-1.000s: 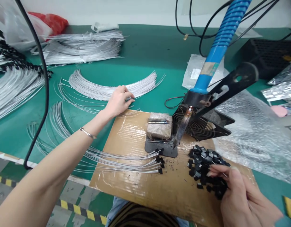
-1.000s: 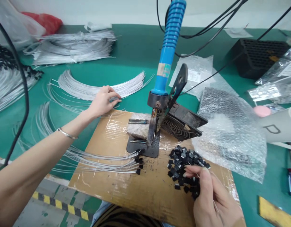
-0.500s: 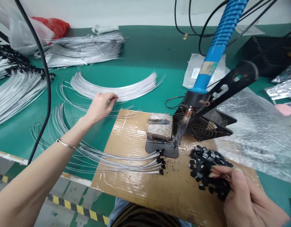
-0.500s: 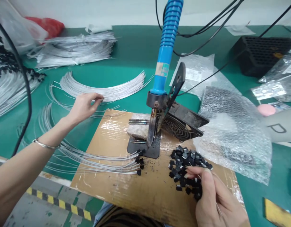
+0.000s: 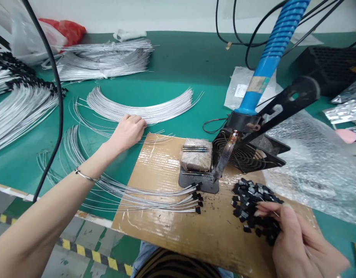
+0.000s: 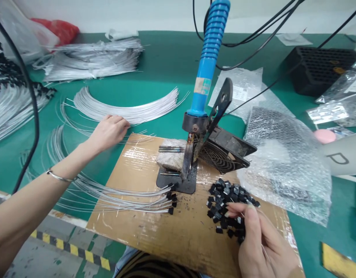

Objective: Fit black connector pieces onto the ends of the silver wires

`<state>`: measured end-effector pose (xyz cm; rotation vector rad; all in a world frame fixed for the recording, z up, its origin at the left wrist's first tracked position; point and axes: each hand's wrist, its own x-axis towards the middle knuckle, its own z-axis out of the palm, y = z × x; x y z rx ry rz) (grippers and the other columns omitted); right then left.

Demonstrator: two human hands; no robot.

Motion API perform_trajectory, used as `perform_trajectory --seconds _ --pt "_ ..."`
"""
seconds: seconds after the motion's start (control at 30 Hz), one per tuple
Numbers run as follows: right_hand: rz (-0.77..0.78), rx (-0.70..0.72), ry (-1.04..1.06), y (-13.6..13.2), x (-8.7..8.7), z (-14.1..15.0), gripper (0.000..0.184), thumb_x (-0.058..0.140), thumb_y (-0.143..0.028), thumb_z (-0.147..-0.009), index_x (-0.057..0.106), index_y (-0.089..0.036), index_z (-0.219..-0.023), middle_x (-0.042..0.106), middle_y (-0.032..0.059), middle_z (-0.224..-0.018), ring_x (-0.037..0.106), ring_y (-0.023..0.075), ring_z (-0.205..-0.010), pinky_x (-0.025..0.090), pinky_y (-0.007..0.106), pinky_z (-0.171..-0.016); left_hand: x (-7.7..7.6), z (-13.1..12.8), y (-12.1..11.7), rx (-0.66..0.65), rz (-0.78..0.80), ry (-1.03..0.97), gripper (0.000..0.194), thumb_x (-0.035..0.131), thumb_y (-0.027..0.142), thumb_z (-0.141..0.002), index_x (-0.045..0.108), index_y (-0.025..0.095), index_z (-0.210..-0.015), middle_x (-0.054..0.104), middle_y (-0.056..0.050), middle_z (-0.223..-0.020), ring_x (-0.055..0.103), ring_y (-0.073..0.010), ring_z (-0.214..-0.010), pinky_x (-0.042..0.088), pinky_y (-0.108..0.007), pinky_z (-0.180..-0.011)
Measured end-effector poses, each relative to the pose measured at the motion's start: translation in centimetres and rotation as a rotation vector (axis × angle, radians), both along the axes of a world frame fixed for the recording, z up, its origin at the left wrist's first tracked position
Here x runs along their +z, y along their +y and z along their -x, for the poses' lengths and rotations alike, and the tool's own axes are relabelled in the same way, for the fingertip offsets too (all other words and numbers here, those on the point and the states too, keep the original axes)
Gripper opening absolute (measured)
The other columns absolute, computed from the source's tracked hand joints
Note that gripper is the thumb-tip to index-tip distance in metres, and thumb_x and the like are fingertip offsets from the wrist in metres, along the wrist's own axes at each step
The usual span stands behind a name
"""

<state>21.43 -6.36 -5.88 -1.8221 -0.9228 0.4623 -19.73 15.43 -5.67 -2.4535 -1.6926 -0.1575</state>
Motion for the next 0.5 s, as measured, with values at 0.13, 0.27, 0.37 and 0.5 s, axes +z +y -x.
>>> perform_trajectory --seconds 0.13,0.27,0.37,0.5 --pt "0.001 -0.004 -0.002 0.0 0.1 0.1 0.036 0.065 -0.049 -0.099 0.081 -0.018 -0.089 0.077 0.0044 -0.083 0.07 0.0224 -0.082 0.052 0.034 -0.093 0.6 -0.3 0.4 -0.003 0.029 -0.056 0.021 0.067 0.034 -0.102 0.071 0.014 -0.104 0.074 -0.008 -0.105 0.071 -0.024 -0.1 0.056 -0.047 -0.097" --pt "0.015 -0.022 -0.019 -0.1 0.4 0.2 0.035 0.064 -0.047 -0.099 0.081 -0.018 -0.089 0.077 0.0042 -0.083 0.07 0.0234 -0.085 0.051 0.035 -0.095 2.5 -0.1 0.1 0.048 -0.007 -0.232 0.015 0.054 0.021 -0.099 0.068 0.016 -0.102 0.076 -0.012 -0.093 0.073 -0.0287 -0.09 0.055 -0.044 -0.087" --pt "-0.01 -0.013 -0.021 -0.1 0.1 -0.1 0.034 0.065 -0.046 -0.1 0.082 -0.018 -0.089 0.077 0.0034 -0.083 0.071 0.0216 -0.083 0.052 0.033 -0.093 4.2 0.1 -0.7 0.085 -0.044 -0.408 0.016 0.054 0.026 -0.098 0.066 0.018 -0.104 0.077 -0.007 -0.086 0.074 -0.0246 -0.082 0.055 -0.039 -0.082" --pt "-0.036 0.027 -0.032 -0.2 -0.4 -0.6 0.034 0.066 -0.046 -0.101 0.082 -0.018 -0.089 0.078 0.0029 -0.081 0.072 0.0199 -0.078 0.053 0.031 -0.088 5.4 -0.5 -2.3 0.095 -0.072 -0.61 0.017 0.06 0.036 -0.098 0.067 0.02 -0.098 0.076 -0.006 -0.09 0.071 -0.0189 -0.077 0.057 -0.033 -0.078"
